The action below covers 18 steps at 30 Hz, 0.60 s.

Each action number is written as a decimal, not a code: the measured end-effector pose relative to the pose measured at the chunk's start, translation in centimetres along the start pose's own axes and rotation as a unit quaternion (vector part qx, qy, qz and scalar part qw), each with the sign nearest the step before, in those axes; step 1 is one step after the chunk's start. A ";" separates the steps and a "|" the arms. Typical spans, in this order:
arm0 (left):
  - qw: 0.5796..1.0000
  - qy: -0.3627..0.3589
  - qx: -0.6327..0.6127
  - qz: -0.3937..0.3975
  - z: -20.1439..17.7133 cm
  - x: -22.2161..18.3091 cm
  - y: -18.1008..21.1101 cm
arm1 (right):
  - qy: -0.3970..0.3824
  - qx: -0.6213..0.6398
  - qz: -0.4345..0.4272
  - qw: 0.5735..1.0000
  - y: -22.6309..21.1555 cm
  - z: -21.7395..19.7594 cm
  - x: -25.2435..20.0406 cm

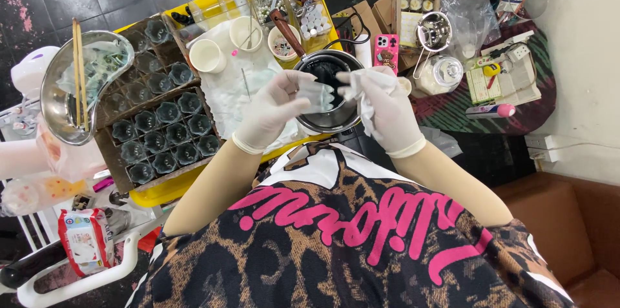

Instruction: The recorder is cleaning a small glass jar with a tissue and preparing it for candle making.

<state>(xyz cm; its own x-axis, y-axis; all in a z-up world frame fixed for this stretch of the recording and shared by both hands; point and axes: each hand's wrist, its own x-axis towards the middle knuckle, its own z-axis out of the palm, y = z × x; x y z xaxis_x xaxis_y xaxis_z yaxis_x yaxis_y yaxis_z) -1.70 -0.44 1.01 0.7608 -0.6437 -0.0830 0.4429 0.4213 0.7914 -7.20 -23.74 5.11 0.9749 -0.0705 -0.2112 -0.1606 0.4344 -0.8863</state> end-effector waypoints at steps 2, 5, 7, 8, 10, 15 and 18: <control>1.000 0.001 0.016 0.009 1.2 -0.6 0.5 | 0.020 -0.009 -0.006 1.000 -0.2 0.5 -0.3; 0.992 -0.008 0.096 0.075 1.6 -0.9 -0.1 | 0.014 0.011 -0.019 1.000 -1.1 2.3 -0.7; 0.978 -0.017 0.159 0.133 1.4 -0.8 -0.7 | -0.012 0.040 -0.025 0.999 0.5 1.9 -0.9; 0.974 0.005 0.172 0.150 1.2 -0.9 -0.9 | -0.031 0.019 0.001 0.999 2.5 0.7 -1.0; 0.968 0.028 0.186 0.169 1.2 -1.0 -1.0 | -0.052 -0.002 0.026 0.998 4.9 -0.5 -1.1; 0.958 0.064 0.193 0.203 0.8 -2.0 -0.8 | -0.136 -0.136 -0.054 0.980 3.2 1.9 -1.7; 0.966 0.071 0.159 0.191 1.2 -2.3 -1.1 | -0.073 -0.314 -0.227 0.919 1.7 3.6 -1.5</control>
<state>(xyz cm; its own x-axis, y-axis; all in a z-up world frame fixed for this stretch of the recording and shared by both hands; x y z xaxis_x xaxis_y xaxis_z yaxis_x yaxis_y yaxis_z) -4.48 -0.17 1.09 0.9071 -0.3766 0.1879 -0.0344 0.3786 0.9249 -8.43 -19.67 5.39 0.9662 0.0255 0.2567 0.2560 -0.2178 -0.9418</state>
